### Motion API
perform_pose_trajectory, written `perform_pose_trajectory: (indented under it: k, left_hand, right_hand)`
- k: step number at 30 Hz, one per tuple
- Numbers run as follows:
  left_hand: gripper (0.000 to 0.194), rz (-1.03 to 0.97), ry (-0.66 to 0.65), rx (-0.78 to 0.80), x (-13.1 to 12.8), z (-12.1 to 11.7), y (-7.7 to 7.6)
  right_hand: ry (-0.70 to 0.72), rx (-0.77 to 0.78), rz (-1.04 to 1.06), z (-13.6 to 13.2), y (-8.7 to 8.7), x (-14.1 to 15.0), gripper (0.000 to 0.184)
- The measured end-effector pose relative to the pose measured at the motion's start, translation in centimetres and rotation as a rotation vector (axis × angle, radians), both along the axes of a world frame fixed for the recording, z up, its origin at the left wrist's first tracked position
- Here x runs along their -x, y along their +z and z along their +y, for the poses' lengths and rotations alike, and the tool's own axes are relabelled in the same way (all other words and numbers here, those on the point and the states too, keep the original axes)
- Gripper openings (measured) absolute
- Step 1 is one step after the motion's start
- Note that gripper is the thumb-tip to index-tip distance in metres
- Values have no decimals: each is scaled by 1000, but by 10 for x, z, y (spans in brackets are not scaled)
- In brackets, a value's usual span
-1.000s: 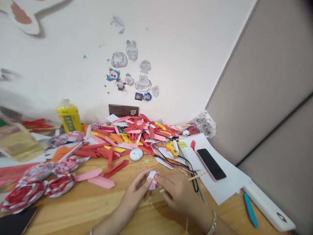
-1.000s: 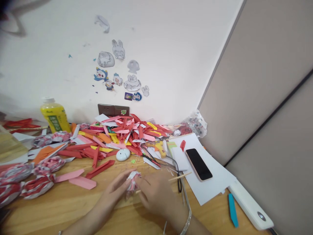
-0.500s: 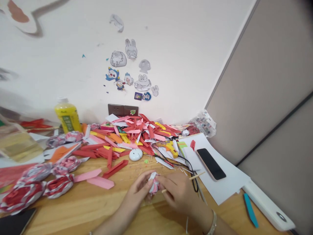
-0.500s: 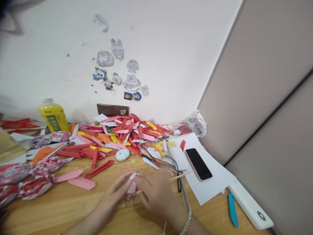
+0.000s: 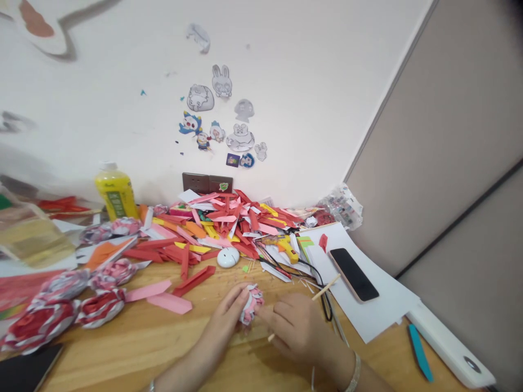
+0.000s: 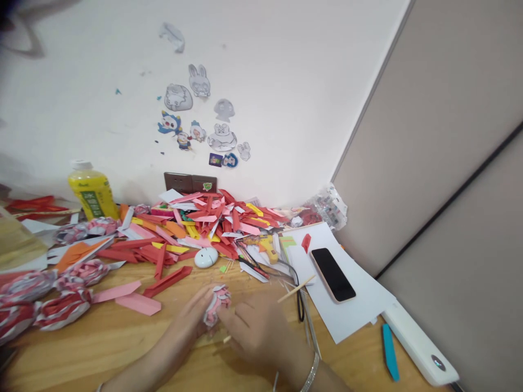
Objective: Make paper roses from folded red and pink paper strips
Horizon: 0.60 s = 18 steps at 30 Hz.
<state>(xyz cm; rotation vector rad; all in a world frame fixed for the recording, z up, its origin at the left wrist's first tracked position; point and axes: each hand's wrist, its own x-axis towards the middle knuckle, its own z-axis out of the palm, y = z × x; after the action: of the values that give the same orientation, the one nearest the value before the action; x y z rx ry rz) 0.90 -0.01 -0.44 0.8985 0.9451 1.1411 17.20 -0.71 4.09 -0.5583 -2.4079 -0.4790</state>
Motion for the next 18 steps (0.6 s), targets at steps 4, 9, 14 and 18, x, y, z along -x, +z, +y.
perform_pose_trajectory:
  k: [4, 9, 14, 18]
  left_hand:
    - [40, 24, 27, -10, 0, 1, 0]
    - [40, 142, 32, -73, 1, 0, 5]
    - [38, 196, -4, -139, 1, -2, 5]
    - [38, 119, -84, -131, 1, -1, -5]
  right_hand:
    - [-14, 1, -3, 0, -1, -1, 24]
    - [-25, 20, -21, -1, 1, 2, 25]
    - [-24, 45, -19, -1, 2, 6, 26]
    - [-10, 38, -11, -1, 1, 6, 25]
